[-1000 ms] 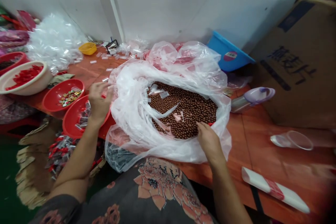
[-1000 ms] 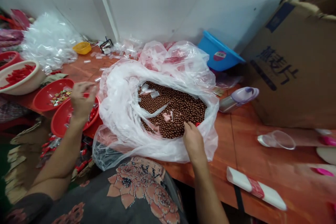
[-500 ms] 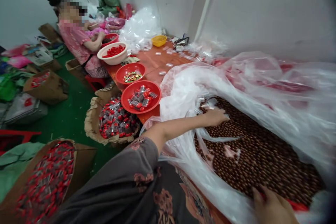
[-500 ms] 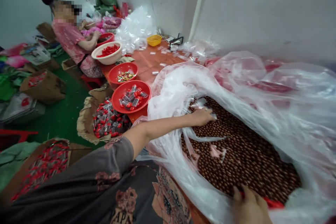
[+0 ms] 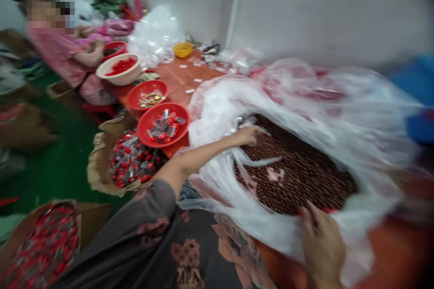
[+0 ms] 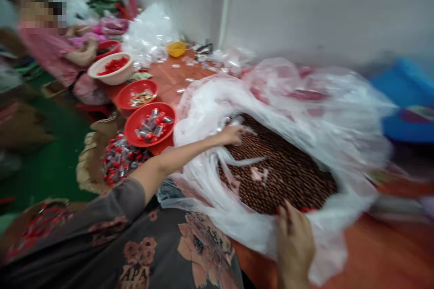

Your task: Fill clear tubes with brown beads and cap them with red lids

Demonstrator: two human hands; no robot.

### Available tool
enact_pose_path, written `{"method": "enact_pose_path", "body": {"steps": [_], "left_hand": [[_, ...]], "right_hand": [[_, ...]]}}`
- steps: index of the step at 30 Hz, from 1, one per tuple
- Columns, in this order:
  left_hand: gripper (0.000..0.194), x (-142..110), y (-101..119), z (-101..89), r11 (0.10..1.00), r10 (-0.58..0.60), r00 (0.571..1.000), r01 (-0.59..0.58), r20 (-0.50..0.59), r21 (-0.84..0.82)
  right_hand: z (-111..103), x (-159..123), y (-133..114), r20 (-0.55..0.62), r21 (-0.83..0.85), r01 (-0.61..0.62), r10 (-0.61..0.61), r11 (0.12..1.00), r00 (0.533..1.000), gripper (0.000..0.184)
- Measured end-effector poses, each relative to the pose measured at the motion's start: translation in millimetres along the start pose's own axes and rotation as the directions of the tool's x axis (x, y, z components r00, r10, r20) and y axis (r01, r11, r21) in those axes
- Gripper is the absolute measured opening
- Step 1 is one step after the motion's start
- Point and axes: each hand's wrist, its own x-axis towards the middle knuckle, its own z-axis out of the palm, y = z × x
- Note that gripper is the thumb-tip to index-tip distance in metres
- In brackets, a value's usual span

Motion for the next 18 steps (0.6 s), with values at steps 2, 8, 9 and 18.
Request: {"method": "enact_pose_path", "body": {"steps": [2, 8, 9, 18], "left_hand": [[0.033, -1, 0, -4.6, 0.996, -0.090, 0.994, 0.092, -0.065, 0.020], [0.031, 19, -8, 5.0, 0.965, -0.260, 0.965, 0.260, -0.028, -0.018], [0.034, 23, -7, 10.0, 0.965, -0.262, 0.965, 0.261, -0.032, -0.014], [0.036, 51, 20, 58.6, 0.951, -0.228, 0.962, 0.252, 0.147, -0.178]], "right_hand": [[2, -3, 1, -0.016, 0.041, 0.018, -0.017, 0.999, 1.000, 0.052], [-4, -14, 11, 0.105, -0.082, 0.011, -0.002, 0.997, 0.994, 0.032], [-6, -16, 10, 0.119, -0.097, 0.015, -0.004, 0.995, 0.993, 0.030], [-5, -16, 4, 0.004, 0.143, 0.017, -0.018, 0.990, 1.000, 0.020]]}}
